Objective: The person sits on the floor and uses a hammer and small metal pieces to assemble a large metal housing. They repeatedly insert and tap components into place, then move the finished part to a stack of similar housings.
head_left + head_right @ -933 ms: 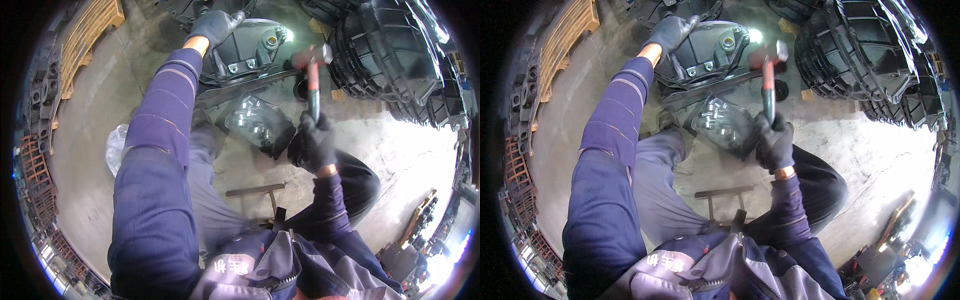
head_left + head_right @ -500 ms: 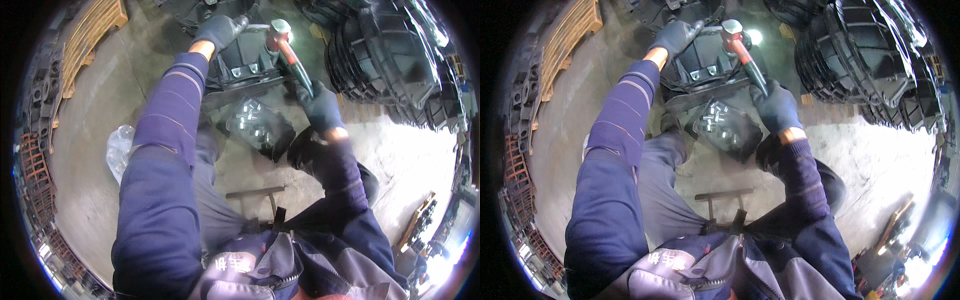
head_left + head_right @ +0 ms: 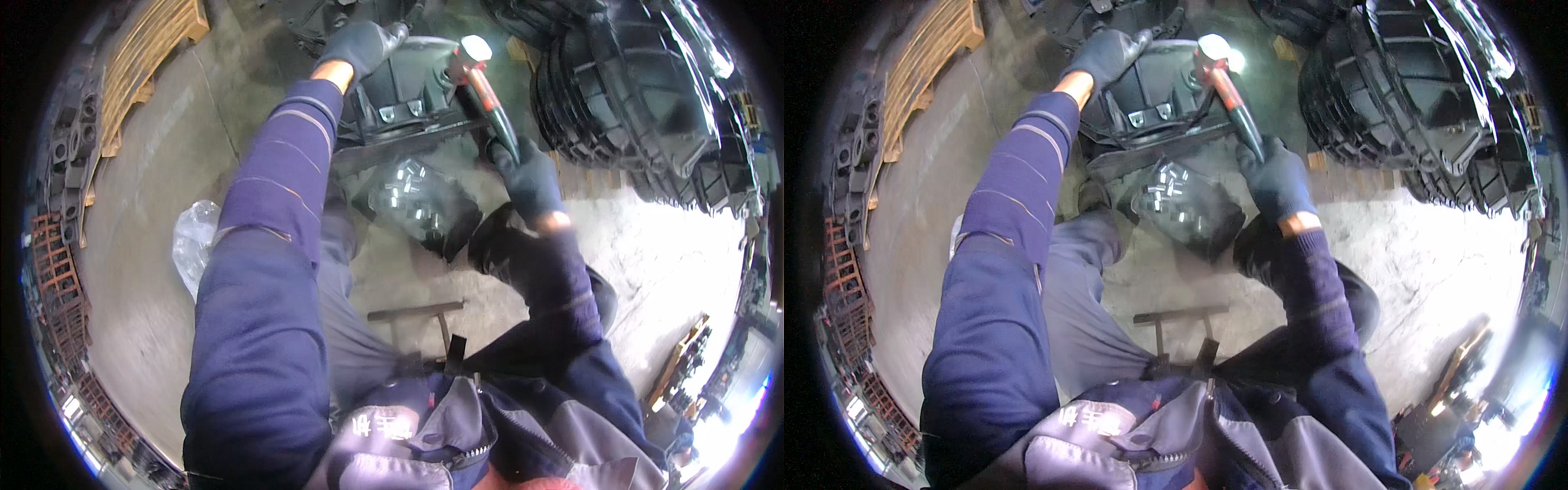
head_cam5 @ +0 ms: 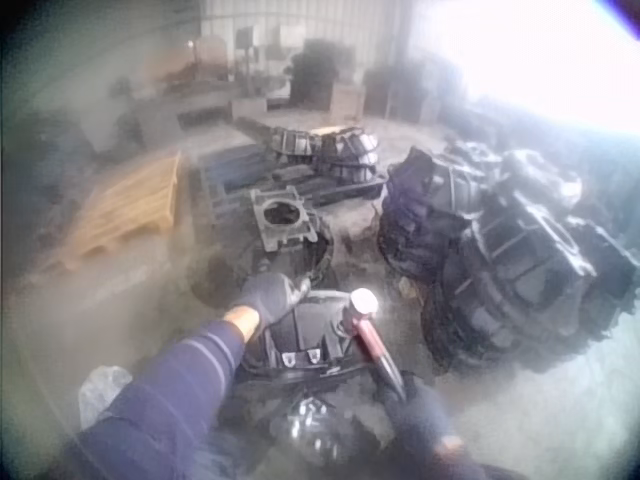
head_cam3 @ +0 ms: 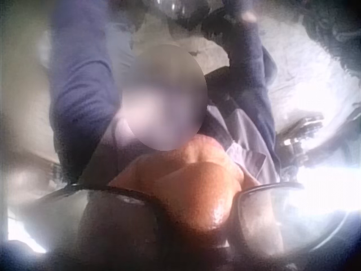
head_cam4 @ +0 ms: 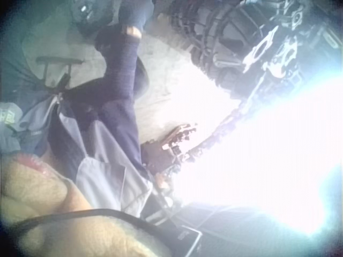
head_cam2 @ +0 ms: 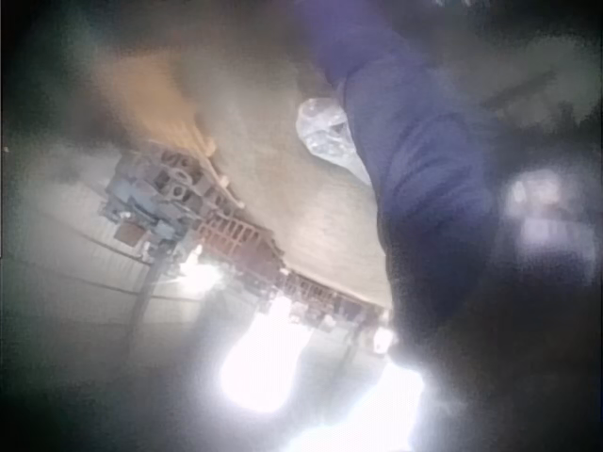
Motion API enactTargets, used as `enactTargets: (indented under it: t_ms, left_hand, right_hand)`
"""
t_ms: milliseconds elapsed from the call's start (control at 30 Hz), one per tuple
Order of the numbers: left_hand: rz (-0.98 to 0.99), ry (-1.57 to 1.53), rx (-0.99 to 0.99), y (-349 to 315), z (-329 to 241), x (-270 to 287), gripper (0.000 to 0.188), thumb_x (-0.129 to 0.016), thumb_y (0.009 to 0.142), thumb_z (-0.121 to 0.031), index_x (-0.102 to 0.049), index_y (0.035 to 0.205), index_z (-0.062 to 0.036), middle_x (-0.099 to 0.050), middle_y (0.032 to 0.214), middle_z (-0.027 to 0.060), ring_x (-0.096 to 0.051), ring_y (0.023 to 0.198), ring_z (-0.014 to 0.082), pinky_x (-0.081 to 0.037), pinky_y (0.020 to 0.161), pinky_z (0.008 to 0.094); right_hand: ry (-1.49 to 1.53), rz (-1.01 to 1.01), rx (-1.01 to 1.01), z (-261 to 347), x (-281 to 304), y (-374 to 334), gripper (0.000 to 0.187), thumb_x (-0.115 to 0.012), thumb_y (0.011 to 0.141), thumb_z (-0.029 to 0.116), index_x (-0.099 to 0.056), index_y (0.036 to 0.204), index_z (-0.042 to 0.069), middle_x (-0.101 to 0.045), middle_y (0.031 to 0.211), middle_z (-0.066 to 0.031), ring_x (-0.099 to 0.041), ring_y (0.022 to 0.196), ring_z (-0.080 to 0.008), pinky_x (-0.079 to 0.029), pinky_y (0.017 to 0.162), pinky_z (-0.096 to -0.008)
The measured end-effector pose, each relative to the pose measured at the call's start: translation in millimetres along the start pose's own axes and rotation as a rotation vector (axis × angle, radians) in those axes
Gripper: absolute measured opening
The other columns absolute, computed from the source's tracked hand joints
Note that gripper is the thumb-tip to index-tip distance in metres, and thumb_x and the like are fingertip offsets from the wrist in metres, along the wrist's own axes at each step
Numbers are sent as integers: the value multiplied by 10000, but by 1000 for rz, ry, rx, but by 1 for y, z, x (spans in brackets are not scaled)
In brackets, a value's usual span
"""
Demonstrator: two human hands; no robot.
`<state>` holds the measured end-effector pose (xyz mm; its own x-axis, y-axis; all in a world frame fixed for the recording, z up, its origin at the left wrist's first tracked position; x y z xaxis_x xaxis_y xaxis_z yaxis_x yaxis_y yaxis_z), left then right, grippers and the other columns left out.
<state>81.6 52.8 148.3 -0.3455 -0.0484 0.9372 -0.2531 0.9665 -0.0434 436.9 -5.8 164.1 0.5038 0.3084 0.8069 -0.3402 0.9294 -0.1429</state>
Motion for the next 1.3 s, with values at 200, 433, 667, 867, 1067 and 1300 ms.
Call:
enactTargets:
  t_ms: [200,433,667,867,1067,1300]
  left_hand:
    - [23,-30,-2,-5,1,-1,786,-370,1017,-671,-776,948,-2,-709,1000,290,-685,979,462,-511,912,510]
    - [13,-10,-75,-1,-1,1,782,-383,1012,-672,-775,949,2,-712,948,290,-691,942,454,-515,882,507]
    - [-71,59,-38,5,1,-4,682,-413,1049,-537,-766,885,23,-715,938,288,-703,921,452,-524,868,526]
    - [-58,-50,-46,-2,-6,4,662,-444,1046,-542,-768,918,21,-714,943,287,-703,950,446,-507,873,502]
    - [-92,55,-70,9,4,-4,721,-402,1044,-579,-757,859,21,-718,874,271,-702,816,440,-501,811,514]
    - [-113,-7,-172,10,3,-7,694,-466,1031,-572,-740,802,23,-705,787,265,-702,770,430,-501,755,517]
  right_hand:
    - [432,-124,231,7,38,-6,302,-692,982,211,-676,1136,-47,-745,899,-102,-644,793,-116,-531,748,-299]
    - [-74,19,-38,20,11,9,379,-685,956,302,-652,1102,-47,-731,936,-280,-742,895,-384,-558,797,-430]
    - [639,91,-208,-41,-60,-80,377,-713,972,317,-696,1064,-49,-722,843,-103,-663,779,-143,-528,711,-299]
    - [1110,521,-852,-87,-199,-166,276,-666,994,347,-685,995,72,-564,671,21,-488,478,-100,-381,408,-289]
    - [911,490,-889,-98,-259,-180,370,-631,1015,401,-702,992,38,-637,733,-13,-579,547,-145,-456,470,-330]
    - [1,239,-524,-143,-267,-116,416,-731,873,421,-732,988,21,-727,972,-273,-696,967,-469,-551,814,-511]
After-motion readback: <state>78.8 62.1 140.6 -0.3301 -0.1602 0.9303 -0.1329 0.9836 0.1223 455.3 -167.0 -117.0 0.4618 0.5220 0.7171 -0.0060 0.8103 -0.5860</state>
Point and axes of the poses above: each hand's wrist, its own y-axis towards the middle knuckle, its own x-axis out of the back of the hand, z = x × y, the point moved 2 cm from there along y, towards the middle knuckle
